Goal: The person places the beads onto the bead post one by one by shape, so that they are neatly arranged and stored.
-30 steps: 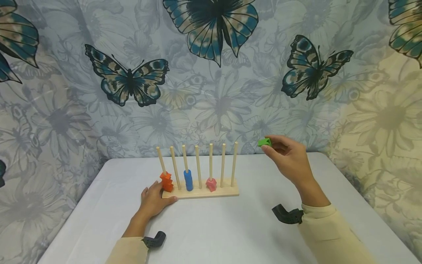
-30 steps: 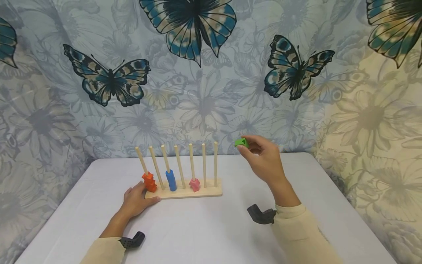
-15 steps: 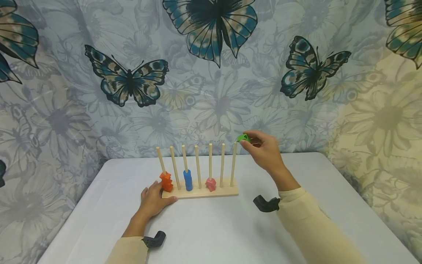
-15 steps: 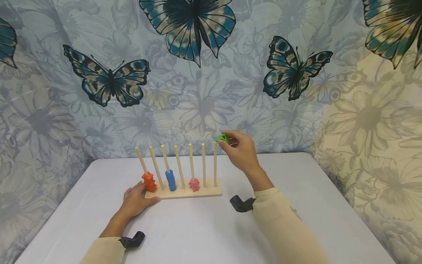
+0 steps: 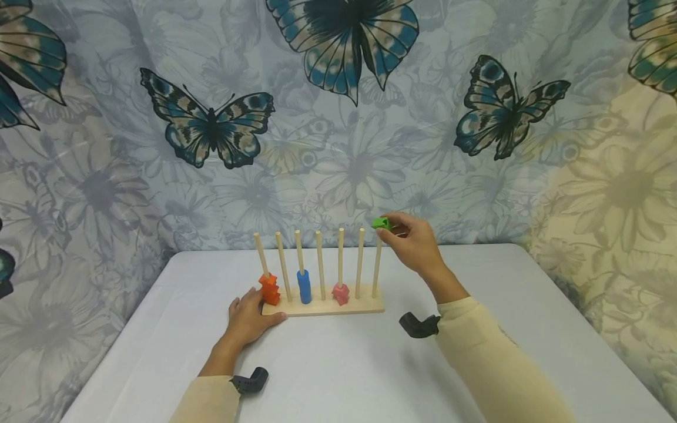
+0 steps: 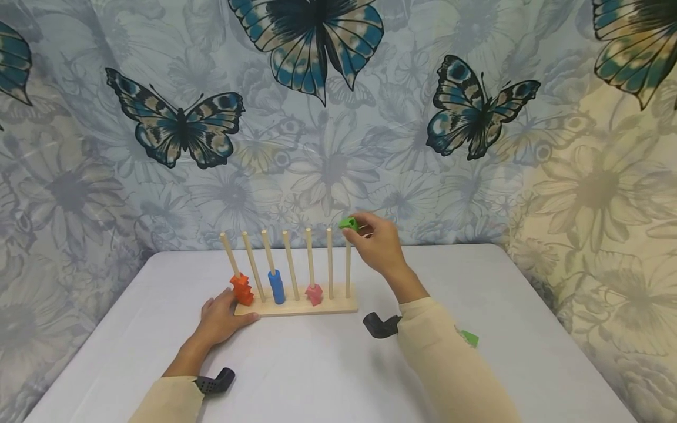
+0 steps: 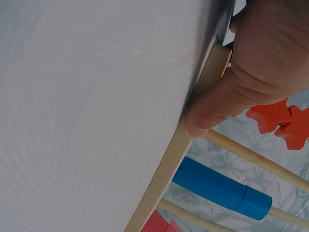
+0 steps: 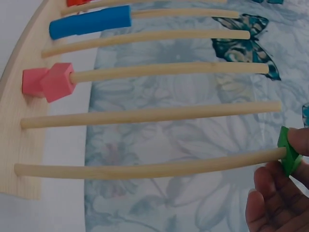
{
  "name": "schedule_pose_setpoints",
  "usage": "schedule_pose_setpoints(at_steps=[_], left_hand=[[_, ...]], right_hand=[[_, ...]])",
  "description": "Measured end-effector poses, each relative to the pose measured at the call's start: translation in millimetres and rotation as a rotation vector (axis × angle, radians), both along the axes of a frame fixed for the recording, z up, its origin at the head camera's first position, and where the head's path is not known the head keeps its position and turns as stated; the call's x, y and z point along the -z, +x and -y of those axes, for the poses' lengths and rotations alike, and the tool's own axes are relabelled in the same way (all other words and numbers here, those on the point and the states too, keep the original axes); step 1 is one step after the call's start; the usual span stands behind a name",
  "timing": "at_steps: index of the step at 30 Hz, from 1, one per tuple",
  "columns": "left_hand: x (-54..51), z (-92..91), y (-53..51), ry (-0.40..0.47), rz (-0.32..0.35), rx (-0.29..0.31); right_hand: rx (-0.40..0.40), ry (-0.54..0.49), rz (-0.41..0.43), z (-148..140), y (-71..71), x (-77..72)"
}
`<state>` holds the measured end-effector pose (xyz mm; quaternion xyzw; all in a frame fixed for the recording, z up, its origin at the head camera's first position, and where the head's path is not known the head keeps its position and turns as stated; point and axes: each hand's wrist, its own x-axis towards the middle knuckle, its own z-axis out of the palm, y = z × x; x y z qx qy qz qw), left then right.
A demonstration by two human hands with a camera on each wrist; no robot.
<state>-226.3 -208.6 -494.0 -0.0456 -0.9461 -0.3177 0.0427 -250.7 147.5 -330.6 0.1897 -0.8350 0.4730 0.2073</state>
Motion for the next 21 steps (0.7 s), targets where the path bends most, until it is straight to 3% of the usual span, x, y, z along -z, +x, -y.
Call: schedule_pose_setpoints(at_steps=[9,21], left_hand=[[0.2,-0.8,0.5,0.003,-0.002,-0.007],[-0.5,-1.0,1.0,0.004,-0.014,-0.008]], right_hand=[[-0.008,0.009,0.038,2,-1.1,7.8],[-0.01,-0.015,0.116,2,-1.1,35.2]])
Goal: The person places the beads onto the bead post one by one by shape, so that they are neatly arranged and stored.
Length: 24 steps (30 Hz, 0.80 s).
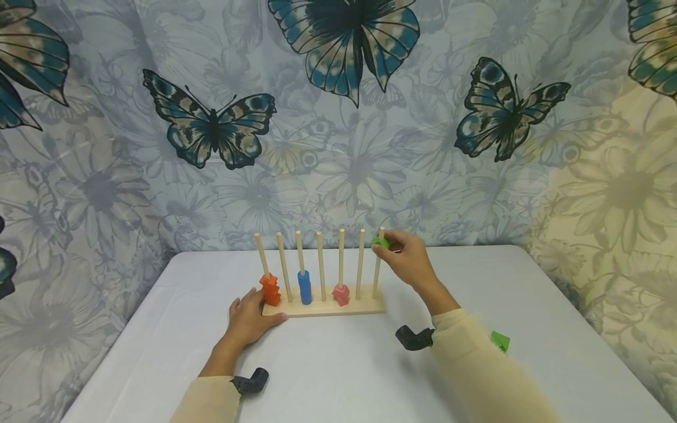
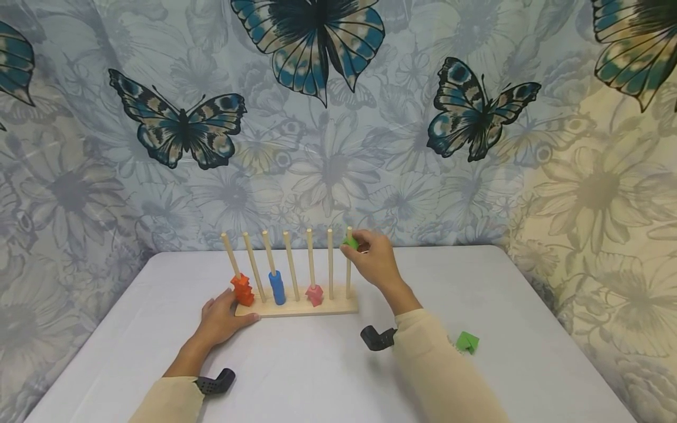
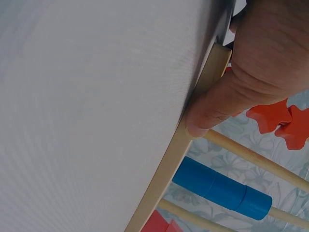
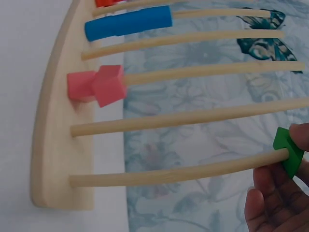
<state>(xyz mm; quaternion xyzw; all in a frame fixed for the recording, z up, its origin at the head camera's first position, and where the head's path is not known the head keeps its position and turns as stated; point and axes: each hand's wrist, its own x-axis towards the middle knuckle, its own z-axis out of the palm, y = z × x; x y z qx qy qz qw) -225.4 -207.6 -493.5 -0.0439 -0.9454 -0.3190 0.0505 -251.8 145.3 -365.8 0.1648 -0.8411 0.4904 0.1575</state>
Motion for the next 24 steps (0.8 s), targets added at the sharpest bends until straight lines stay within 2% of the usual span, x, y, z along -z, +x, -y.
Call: schedule_pose_setpoints(at_steps=[13,24], left_hand=[[-0.6,-0.3,-0.4,-0.01,0.005,-0.003],[0.1,-0.9,-0.8,-0.011,0.01,-0.009]], right_hand=[[0.026,0.055,0.049,1,2.7,32.9],[0.054,0.108,0.127,1,4.1,62.4]])
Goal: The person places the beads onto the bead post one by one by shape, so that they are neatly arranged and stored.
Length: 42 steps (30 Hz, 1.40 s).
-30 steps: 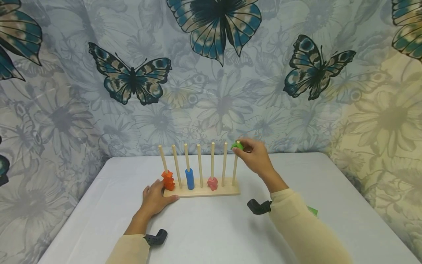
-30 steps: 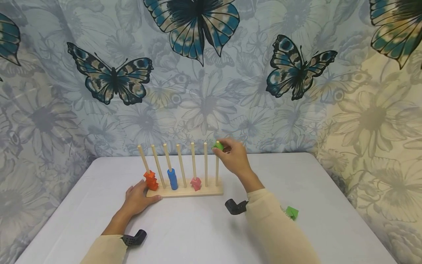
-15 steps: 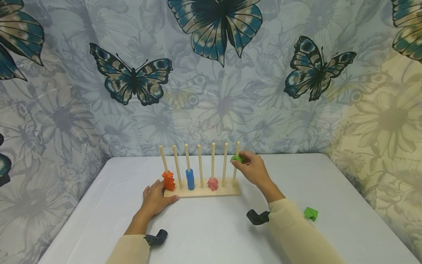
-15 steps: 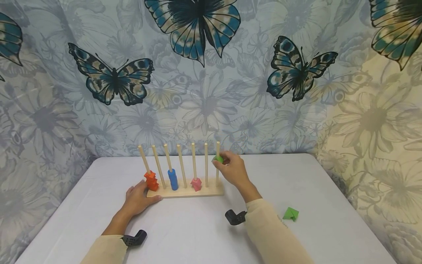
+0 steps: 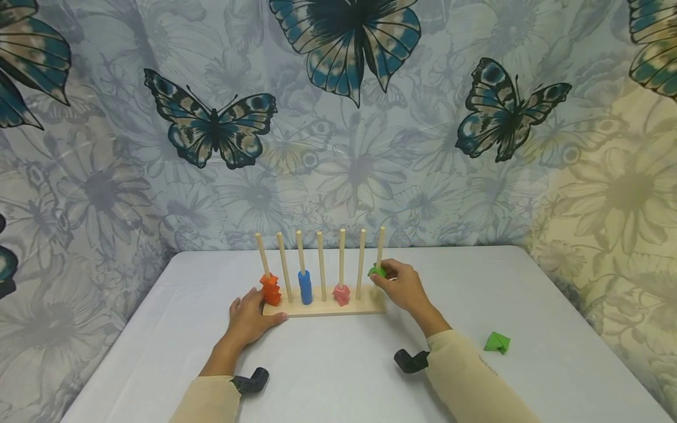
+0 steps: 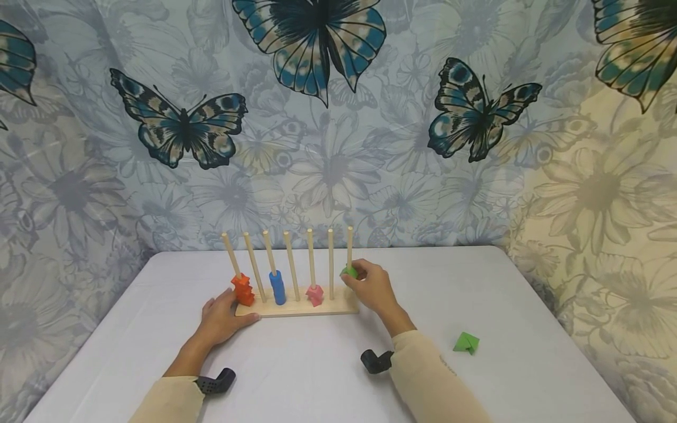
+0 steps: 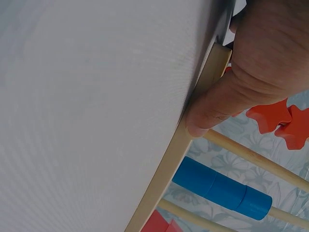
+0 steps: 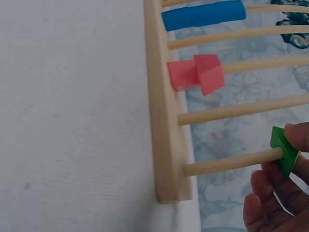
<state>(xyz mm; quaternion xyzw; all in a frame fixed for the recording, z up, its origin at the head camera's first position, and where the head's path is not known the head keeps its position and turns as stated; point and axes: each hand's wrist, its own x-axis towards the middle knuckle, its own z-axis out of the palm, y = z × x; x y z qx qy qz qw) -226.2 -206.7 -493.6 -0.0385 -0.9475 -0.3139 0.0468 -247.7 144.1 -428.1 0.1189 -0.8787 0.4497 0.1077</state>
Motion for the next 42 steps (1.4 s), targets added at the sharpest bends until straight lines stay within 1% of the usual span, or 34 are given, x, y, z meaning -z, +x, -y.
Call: schedule_pose_setpoints(at_steps=[5,13,18,22,26,29,37,42], left_hand=[[-0.1,-0.4,0.9,0.001,-0.01,-0.001],[-1.8,0.7,0.6,-0.004,0.01,0.0],[-1.6,1.2,0.2,-0.007,0.013,-0.002],[-1.0,1.7,0.6,0.0,0.008,-0.004],[-0.2,1.6,0.5,0.008,0.007,-0.003],[0.2,1.0,-0.3,0.014,0.007,0.002],[-0.8,-0.1,-0.4,0.02,0.007,0.008],[0.4,0.5,-0.7,0.012,0.017,0.006]], right_hand=[[0.005,0.022,0.022,1,0.8,8.9],[0.017,0.069,0.092,0,2.1,24.4],[0.028,0.069,0.126,-2,3.6,28.0],[0.032,0.071,0.122,-6,5.9,26.8],[0.017,0.077,0.074,-12,11.7,21.2],[-0.006,0.073,0.022,-18,19.3,13.8],[-0.038,0.076,-0.142,-39,45.3,-13.9],[-0.04,0.097,-0.214,-51,59.8,-28.9]])
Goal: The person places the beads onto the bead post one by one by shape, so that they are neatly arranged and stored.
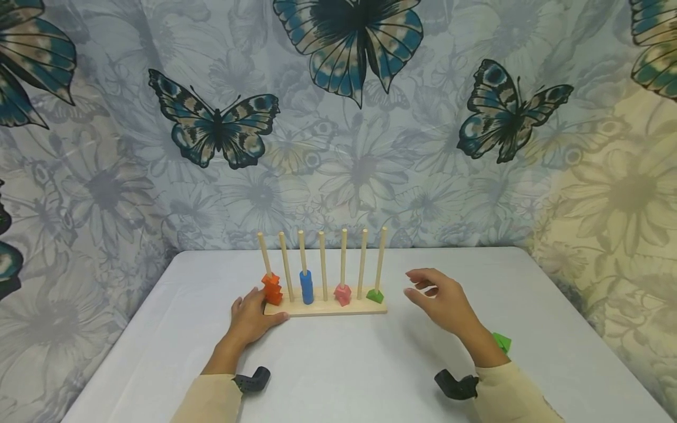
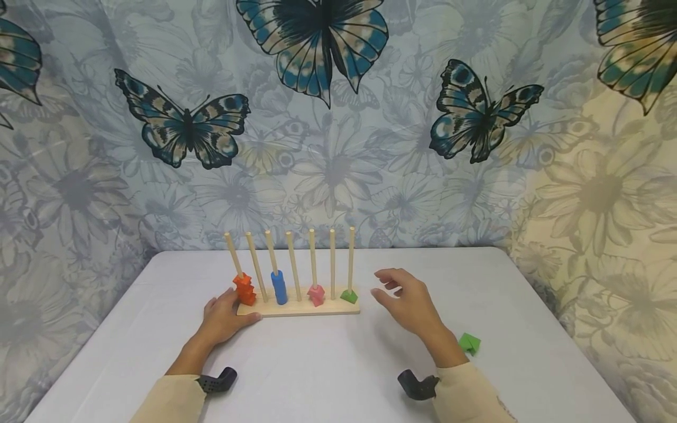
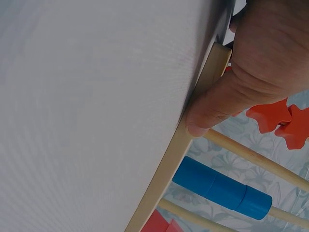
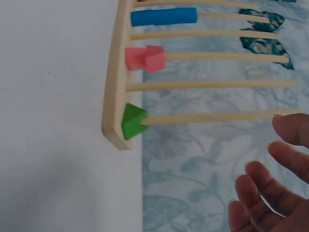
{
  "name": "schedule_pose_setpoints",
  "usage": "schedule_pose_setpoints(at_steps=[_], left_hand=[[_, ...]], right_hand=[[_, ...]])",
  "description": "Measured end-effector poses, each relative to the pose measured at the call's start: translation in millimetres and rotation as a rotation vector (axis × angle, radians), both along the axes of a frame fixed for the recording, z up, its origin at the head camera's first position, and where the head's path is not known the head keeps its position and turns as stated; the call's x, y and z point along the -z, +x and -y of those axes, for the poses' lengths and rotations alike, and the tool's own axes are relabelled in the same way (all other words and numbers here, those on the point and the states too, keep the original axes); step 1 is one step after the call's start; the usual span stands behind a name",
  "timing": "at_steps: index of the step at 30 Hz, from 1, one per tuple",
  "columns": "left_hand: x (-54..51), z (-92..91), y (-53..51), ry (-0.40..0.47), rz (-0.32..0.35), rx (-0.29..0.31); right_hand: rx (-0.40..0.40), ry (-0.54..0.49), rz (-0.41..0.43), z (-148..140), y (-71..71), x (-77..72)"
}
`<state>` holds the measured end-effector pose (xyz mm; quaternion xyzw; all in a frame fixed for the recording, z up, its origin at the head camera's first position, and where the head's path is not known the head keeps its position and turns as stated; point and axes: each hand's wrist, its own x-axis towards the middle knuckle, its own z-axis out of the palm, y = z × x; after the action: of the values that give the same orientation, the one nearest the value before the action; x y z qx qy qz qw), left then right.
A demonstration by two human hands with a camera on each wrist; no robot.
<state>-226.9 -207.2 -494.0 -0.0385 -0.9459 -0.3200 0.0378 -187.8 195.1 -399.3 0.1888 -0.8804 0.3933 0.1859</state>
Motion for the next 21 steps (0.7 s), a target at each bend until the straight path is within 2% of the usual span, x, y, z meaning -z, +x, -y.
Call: schedule_pose_setpoints(at_steps=[6,13,16,21], left_hand=[[-0.2,0.3,0.1,-0.001,-0.01,0.003],[0.8,-0.7,-0.5,0.007,-0.024,0.005],[0.6,-0.4,-0.3,0.0,-0.028,0.005],[-0.2,0.0,0.1,-0.002,-0.032,0.005]], right_hand=[[-0.006,0.047,-0.09,-18,15.3,-12.8],[-0.012,0.06,-0.129,-47,33.4,-19.0],[-0.012,0.066,-0.108,-62,37.8,-16.6],[-0.03,0.056,-0.04,-88,40.9,-4.2]])
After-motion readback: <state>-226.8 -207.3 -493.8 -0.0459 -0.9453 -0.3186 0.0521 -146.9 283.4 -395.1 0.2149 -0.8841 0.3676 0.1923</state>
